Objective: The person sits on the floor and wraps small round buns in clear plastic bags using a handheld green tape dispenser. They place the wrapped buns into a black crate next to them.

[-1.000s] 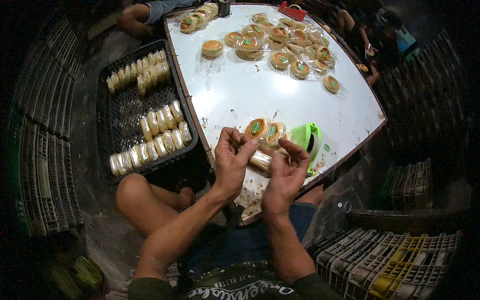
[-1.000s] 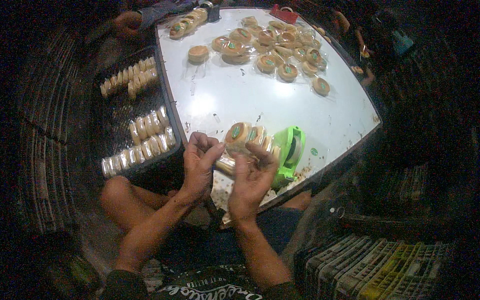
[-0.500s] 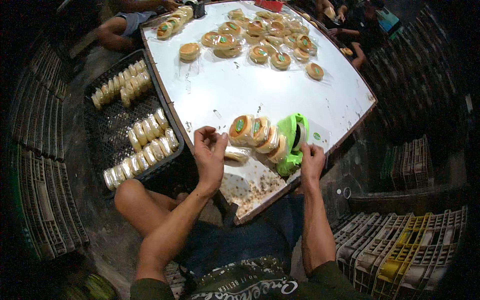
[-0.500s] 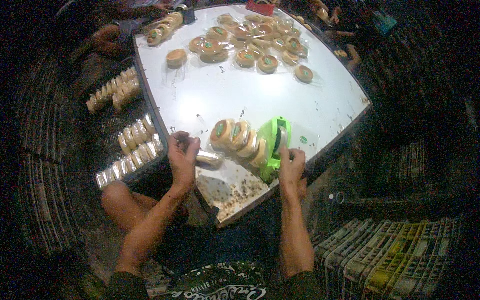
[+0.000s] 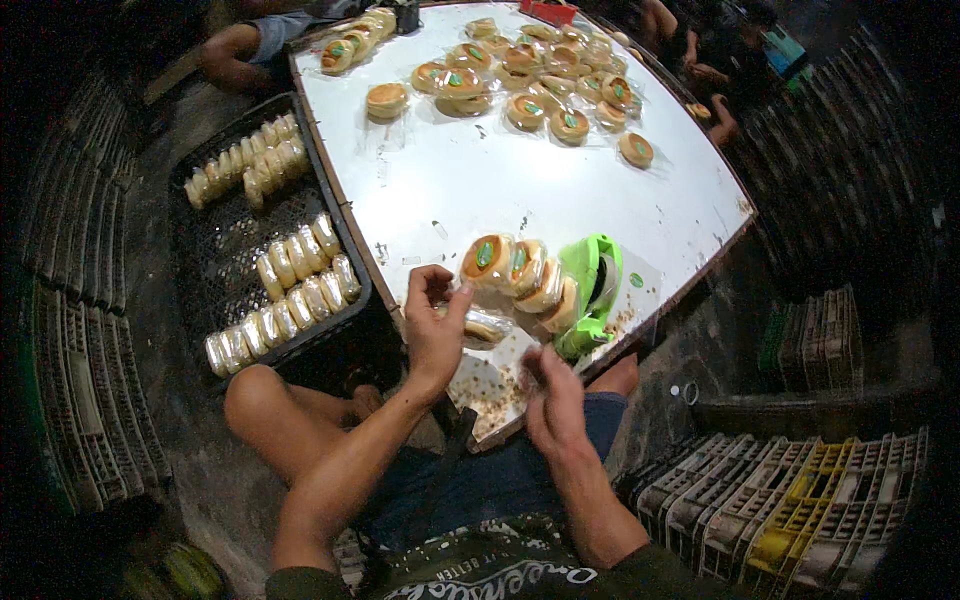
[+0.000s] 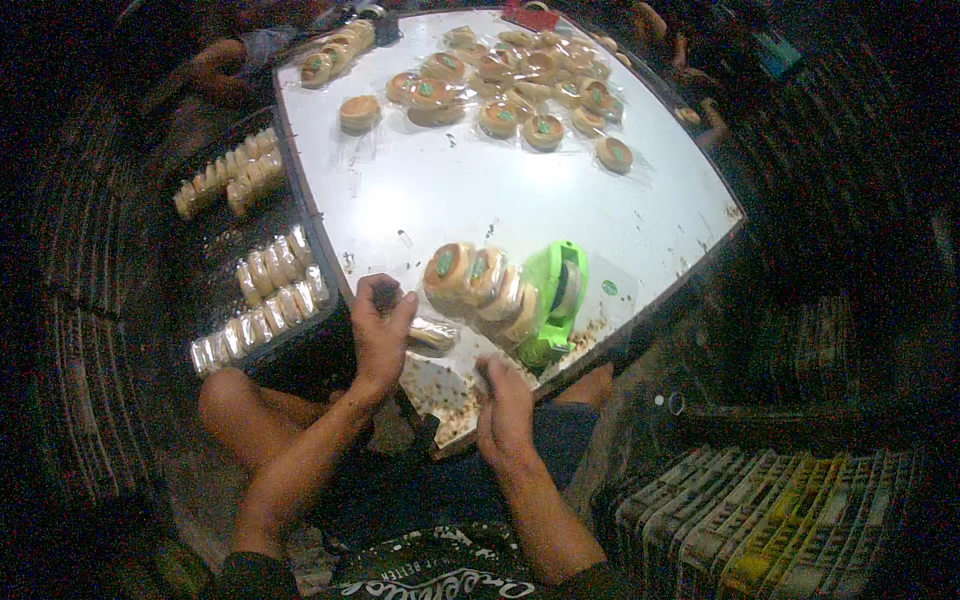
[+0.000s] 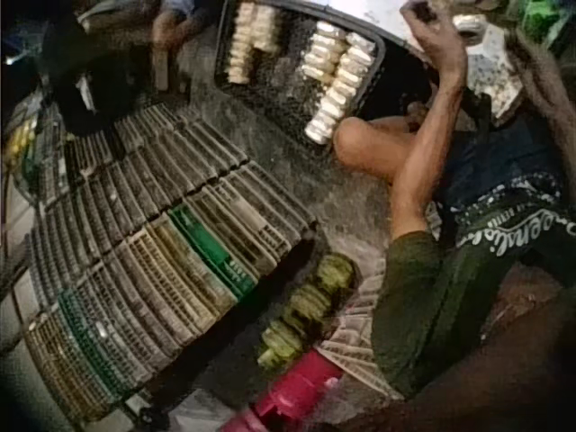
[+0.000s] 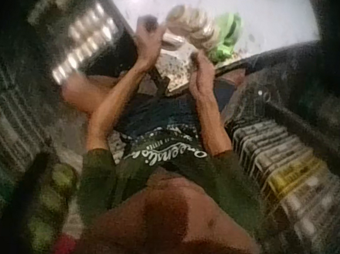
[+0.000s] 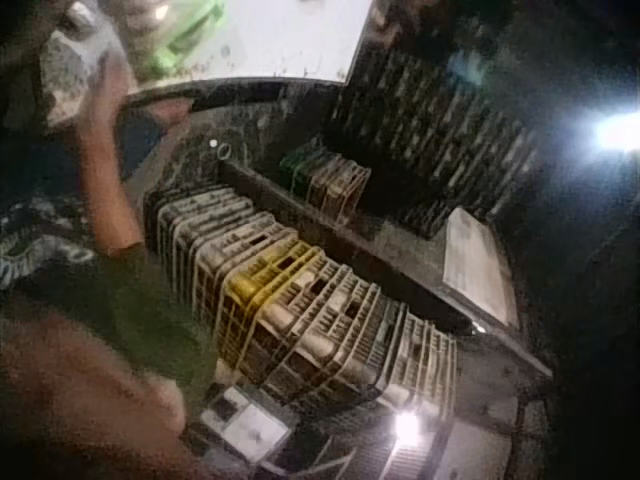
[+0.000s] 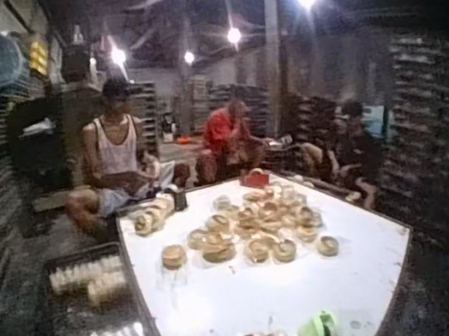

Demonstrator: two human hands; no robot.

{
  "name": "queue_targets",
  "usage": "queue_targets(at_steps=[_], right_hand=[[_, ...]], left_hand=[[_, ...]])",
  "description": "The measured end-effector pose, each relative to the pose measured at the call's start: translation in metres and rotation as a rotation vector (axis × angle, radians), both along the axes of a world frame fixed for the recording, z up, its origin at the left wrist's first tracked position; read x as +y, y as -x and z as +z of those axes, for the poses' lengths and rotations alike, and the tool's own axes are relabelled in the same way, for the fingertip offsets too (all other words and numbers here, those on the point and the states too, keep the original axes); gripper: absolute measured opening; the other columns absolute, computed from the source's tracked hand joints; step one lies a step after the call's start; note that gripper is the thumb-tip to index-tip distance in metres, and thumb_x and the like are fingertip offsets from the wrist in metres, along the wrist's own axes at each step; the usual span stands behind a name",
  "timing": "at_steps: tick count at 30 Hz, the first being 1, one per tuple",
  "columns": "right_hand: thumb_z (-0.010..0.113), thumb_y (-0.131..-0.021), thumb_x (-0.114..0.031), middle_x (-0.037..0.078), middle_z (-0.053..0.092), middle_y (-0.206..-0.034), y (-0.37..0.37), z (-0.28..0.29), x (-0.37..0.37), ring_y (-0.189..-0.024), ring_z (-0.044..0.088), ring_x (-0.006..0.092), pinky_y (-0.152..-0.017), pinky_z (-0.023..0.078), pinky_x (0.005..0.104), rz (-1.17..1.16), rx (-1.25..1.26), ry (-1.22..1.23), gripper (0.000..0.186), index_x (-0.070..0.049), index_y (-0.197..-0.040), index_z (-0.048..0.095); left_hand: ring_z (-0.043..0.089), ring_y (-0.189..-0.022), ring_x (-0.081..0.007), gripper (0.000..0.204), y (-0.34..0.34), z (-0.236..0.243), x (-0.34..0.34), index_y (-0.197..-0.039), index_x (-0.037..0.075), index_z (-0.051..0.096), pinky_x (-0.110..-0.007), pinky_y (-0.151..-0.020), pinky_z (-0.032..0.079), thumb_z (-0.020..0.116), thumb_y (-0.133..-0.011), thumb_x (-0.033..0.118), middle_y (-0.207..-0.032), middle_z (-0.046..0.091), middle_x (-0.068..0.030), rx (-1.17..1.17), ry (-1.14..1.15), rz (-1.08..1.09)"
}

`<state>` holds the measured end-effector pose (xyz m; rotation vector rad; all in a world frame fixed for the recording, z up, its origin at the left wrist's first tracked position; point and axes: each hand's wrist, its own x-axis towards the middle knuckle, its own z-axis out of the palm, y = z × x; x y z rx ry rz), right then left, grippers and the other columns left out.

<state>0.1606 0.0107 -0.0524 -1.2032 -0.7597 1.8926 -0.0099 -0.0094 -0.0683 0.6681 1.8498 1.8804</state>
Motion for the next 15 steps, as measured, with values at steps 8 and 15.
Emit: queue_targets(at_steps=[8, 15], right_hand=[[0.061, -0.096, -0.021, 0.004, 0.064, -0.099, -0.086, -0.008, 0.001, -0.091, 0.059, 0.0160, -0.080, 0.044, 0.0313, 0.018, -0.168, -0.176, 0.014, -0.006, -0.097, 0.063], [0.061, -0.094, -0.019, 0.001, 0.064, -0.095, -0.089, 0.027, -0.010, -0.089, 0.059, 0.0142, -0.077, 0.044, 0.0273, 0.081, -0.191, 0.033, 0.017, -0.005, -0.103, 0.064]], left_hand=[[0.049, -0.085, -0.0129, 0.023, -0.032, -0.017, 0.007, -0.100, 0.002, 0.050, -0.027, -0.078, 0.043, 0.066, -0.085, 0.009, -0.090, 0.052, -0.0044, -0.119, -0.068, -0.260], [0.062, -0.081, -0.0219, 0.029, -0.109, -0.019, 0.032, -0.107, 0.001, 0.049, -0.034, -0.074, 0.048, 0.065, -0.086, 0.011, -0.085, 0.061, -0.0109, -0.059, 0.164, -0.429]])
